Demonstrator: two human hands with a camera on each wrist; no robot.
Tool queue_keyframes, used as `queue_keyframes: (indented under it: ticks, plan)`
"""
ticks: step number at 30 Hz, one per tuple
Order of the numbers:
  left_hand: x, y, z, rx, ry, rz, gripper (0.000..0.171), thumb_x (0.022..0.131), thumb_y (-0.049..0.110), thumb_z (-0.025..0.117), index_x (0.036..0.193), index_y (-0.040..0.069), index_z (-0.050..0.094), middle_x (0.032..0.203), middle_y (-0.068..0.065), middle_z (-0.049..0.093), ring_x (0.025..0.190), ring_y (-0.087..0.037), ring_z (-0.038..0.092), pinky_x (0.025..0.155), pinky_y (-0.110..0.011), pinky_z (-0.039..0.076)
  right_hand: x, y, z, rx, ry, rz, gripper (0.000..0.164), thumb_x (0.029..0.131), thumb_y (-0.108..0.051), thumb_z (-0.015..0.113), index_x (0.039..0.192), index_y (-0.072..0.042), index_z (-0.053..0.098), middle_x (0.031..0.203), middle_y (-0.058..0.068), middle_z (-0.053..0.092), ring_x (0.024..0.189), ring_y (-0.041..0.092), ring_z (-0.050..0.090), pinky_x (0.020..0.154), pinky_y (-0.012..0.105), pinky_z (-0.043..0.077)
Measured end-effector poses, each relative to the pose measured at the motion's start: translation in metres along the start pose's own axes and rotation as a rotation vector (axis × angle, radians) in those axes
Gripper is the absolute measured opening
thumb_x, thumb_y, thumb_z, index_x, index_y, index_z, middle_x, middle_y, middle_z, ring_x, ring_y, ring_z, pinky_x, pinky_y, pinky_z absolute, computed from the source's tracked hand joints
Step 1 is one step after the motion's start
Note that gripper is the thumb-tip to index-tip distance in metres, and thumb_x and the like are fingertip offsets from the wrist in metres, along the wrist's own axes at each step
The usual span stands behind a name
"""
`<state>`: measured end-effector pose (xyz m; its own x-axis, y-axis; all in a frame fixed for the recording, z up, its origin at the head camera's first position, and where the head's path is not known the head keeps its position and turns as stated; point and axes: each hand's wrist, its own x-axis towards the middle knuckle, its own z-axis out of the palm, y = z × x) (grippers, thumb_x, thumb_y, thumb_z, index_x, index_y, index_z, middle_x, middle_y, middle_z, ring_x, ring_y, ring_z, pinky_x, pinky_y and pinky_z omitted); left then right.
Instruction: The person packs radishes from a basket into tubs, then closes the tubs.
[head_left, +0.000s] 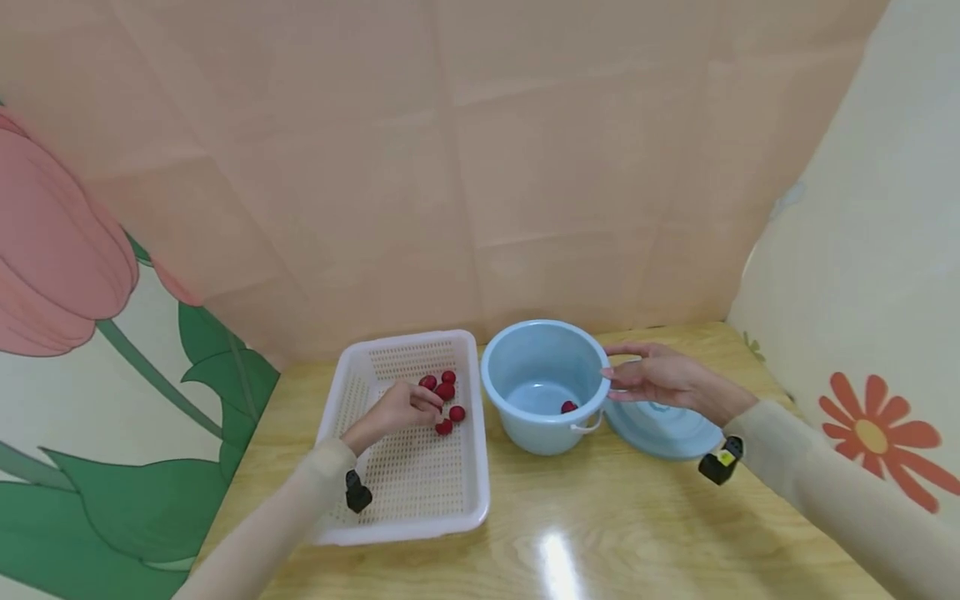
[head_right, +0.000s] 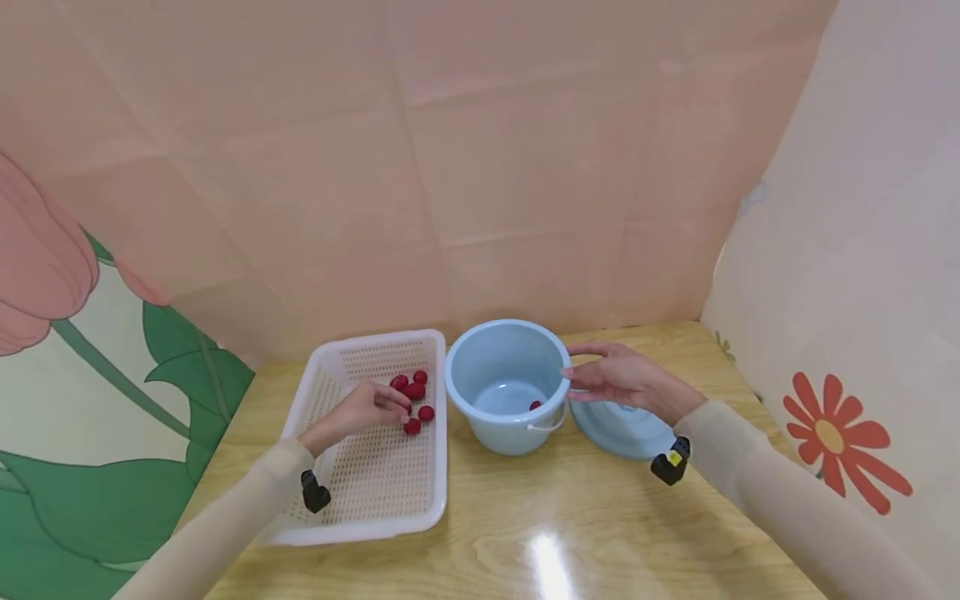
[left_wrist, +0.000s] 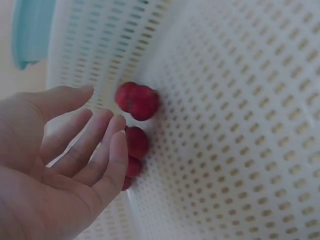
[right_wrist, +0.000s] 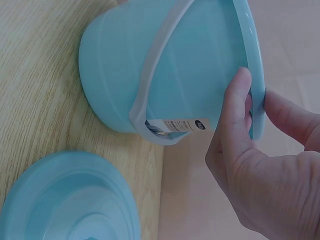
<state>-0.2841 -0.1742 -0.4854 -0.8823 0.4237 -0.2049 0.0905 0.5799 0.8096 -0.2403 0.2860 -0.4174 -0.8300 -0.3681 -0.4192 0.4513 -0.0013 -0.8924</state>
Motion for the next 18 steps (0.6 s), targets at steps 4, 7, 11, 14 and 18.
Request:
queue_keyframes:
  ticks: [4,7,11,14,18]
  plan:
    - [-0.003,-0.006,0.002,-0.016,-0.018,0.015,0.026,0.092,0.007,0.078,0.115,-0.006,0.075,0.100,-0.016,0.081,0.089,-0.012,0.077,0.077,-0.023,0.059,0.001,0.000,0.000,-0.005,-0.002,0.000,0.076,0.104,-0.007,0.065,0.165,0.000,0.020,0.115,0.006,0.078,0.100,0.017,0.076,0.091,0.036,0.065]
    - [-0.003,-0.010,0.004,0.024,-0.009,0.008,0.027,0.091,0.010,0.081,0.114,-0.002,0.076,0.102,-0.013,0.081,0.091,-0.012,0.076,0.079,-0.025,0.060,0.001,-0.001,0.000,-0.002,-0.004,0.000,0.076,0.103,-0.007,0.065,0.165,0.000,0.021,0.114,0.005,0.078,0.099,0.017,0.077,0.090,0.036,0.065]
    - [-0.005,-0.012,0.008,0.106,0.020,-0.014,0.026,0.089,0.013,0.084,0.112,0.003,0.078,0.103,-0.008,0.080,0.090,-0.012,0.073,0.078,-0.027,0.060,0.001,-0.002,0.001,0.003,0.000,-0.002,0.075,0.103,-0.007,0.065,0.164,0.000,0.023,0.113,0.005,0.079,0.098,0.017,0.077,0.089,0.036,0.065]
    - [-0.007,-0.011,0.010,0.151,0.038,-0.017,0.024,0.088,0.012,0.084,0.111,0.005,0.078,0.101,-0.006,0.079,0.088,-0.013,0.072,0.074,-0.028,0.059,0.001,-0.002,0.001,-0.003,-0.002,-0.002,0.074,0.103,-0.007,0.065,0.164,0.000,0.023,0.115,0.005,0.079,0.099,0.017,0.077,0.090,0.036,0.065]
    - [-0.009,-0.013,0.014,0.196,0.046,0.011,0.024,0.088,0.009,0.083,0.110,0.004,0.078,0.099,-0.005,0.079,0.087,-0.013,0.071,0.072,-0.027,0.060,0.001,0.000,-0.001,-0.010,-0.006,-0.001,0.074,0.104,-0.007,0.065,0.164,-0.001,0.023,0.117,0.006,0.078,0.100,0.017,0.077,0.091,0.036,0.065]
